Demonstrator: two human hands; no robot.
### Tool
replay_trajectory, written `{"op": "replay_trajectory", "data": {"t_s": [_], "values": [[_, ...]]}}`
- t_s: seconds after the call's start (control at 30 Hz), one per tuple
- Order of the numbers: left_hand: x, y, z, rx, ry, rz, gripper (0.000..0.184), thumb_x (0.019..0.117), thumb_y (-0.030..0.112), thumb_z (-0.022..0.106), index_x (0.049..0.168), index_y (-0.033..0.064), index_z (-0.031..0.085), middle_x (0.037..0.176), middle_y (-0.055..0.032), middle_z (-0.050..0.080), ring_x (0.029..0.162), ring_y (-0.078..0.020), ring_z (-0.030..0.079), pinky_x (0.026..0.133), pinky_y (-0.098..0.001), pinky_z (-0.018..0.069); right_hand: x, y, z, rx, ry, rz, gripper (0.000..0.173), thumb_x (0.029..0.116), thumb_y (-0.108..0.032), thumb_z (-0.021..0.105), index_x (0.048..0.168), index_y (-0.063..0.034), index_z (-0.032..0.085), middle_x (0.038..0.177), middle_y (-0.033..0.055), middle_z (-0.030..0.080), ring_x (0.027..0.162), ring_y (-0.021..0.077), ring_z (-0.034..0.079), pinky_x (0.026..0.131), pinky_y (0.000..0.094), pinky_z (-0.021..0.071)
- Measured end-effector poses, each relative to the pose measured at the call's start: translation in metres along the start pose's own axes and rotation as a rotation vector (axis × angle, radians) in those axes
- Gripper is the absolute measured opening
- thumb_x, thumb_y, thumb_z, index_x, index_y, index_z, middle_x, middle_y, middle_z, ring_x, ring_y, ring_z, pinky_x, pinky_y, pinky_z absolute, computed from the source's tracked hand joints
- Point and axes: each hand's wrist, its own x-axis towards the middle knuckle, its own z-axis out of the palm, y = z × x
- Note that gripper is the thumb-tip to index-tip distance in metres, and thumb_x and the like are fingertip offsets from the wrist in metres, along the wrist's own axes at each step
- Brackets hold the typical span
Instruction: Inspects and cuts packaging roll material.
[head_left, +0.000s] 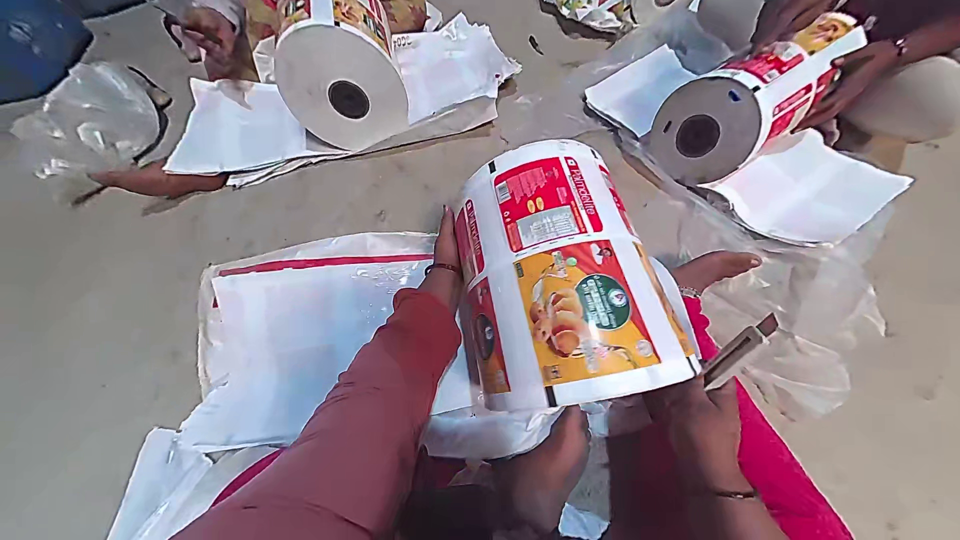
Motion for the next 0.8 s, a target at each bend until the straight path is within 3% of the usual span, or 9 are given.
{"op": "replay_trajectory", "data": {"t_s": [0.1, 0.2, 0.3, 0.43, 0.53, 0.57, 0.67, 0.8], "values": [[-0.006, 0.002, 0.004, 0.029, 0.048, -0.037, 0.073, 0.1070, 0.063, 0.017, 0.149, 0.0139, 0.050, 0.142, -0.0067, 0.061, 0.130, -0.0158, 0.059, 0.106, -0.0420, 0.0509, 0.013, 0.007, -0.005, 0.074, -0.025, 0.077, 0.035, 0.1079, -0.017, 0.044, 0.138, -0.0026, 0.035, 0.097, -0.0012, 0.060, 0.077, 0.0020, 0.064, 0.070, 0.0230, 0.0575], [-0.013, 0.013, 0.011, 0.110, 0.090, -0.061, 0.079, 0.1061, 0.065, 0.015, 0.147, 0.0082, 0.052, 0.141, -0.0115, 0.061, 0.129, -0.0189, 0.060, 0.106, -0.0443, 0.0508, 0.021, 0.011, -0.006, 0.069, -0.022, 0.083, 0.041, 0.1083, -0.015, 0.041, 0.145, -0.0032, 0.030, 0.106, 0.0018, 0.059, 0.083, 0.0034, 0.064, 0.075, 0.0241, 0.0570], [-0.015, 0.012, 0.010, 0.134, 0.120, -0.072, 0.077, 0.1067, 0.064, 0.017, 0.143, 0.0073, 0.054, 0.139, -0.0119, 0.063, 0.127, -0.0187, 0.061, 0.105, -0.0443, 0.0513, 0.020, 0.011, -0.009, 0.004, -0.042, 0.058, 0.048, 0.1085, -0.017, 0.042, 0.151, -0.0017, 0.025, 0.109, 0.0039, 0.058, 0.080, 0.0039, 0.062, 0.072, 0.0237, 0.0560], [-0.006, 0.006, -0.007, 0.136, 0.119, -0.021, 0.080, 0.1058, 0.066, 0.014, 0.147, 0.0088, 0.052, 0.143, -0.0115, 0.061, 0.132, -0.0201, 0.059, 0.108, -0.0460, 0.0499, 0.020, 0.006, -0.010, -0.087, -0.081, 0.017, 0.040, 0.1061, -0.020, 0.047, 0.139, 0.0019, 0.043, 0.101, 0.0021, 0.061, 0.073, 0.0023, 0.059, 0.067, 0.0224, 0.0538], [-0.018, 0.002, -0.022, 0.145, 0.126, 0.076, 0.072, 0.1101, 0.054, 0.010, 0.152, 0.0064, 0.044, 0.149, -0.0106, 0.054, 0.134, -0.0157, 0.054, 0.112, -0.0382, 0.0463, 0.016, -0.003, -0.008, -0.161, -0.092, 0.031, 0.041, 0.1024, -0.022, 0.052, 0.135, 0.0018, 0.050, 0.106, 0.0047, 0.064, 0.082, 0.0047, 0.063, 0.073, 0.0258, 0.0559], [-0.025, 0.005, -0.027, 0.142, 0.147, 0.096, 0.069, 0.1113, 0.050, 0.010, 0.154, 0.0055, 0.041, 0.153, -0.0101, 0.051, 0.137, -0.0142, 0.052, 0.114, -0.0360, 0.0435, 0.015, -0.007, -0.004, -0.169, -0.093, 0.029, 0.041, 0.1017, -0.023, 0.054, 0.135, 0.0007, 0.051, 0.103, 0.0043, 0.064, 0.079, 0.0048, 0.062, 0.070, 0.0262, 0.0553], [-0.046, 0.014, -0.045, 0.032, 0.131, 0.204, 0.065, 0.1117, 0.043, 0.001, 0.152, 0.0084, 0.038, 0.144, -0.0019, 0.056, 0.128, -0.0026, 0.055, 0.107, -0.0252, 0.0463, 0.010, -0.012, 0.008, -0.193, -0.105, -0.018, 0.041, 0.0988, -0.028, 0.056, 0.132, -0.0047, 0.056, 0.097, 0.0014, 0.065, 0.072, 0.0037, 0.060, 0.067, 0.0262, 0.0533], [-0.060, 0.034, -0.078, -0.054, 0.079, 0.220, 0.078, 0.1060, 0.049, -0.013, 0.154, 0.0090, 0.034, 0.147, -0.0017, 0.054, 0.132, -0.0035, 0.053, 0.111, -0.0270, 0.0443, -0.015, -0.025, 0.023, -0.309, -0.172, -0.221, 0.044, 0.0974, -0.035, 0.060, 0.129, -0.0052, 0.059, 0.117, 0.0026, 0.072, 0.101, 0.0041, 0.067, 0.088, 0.0295, 0.0559]]}}
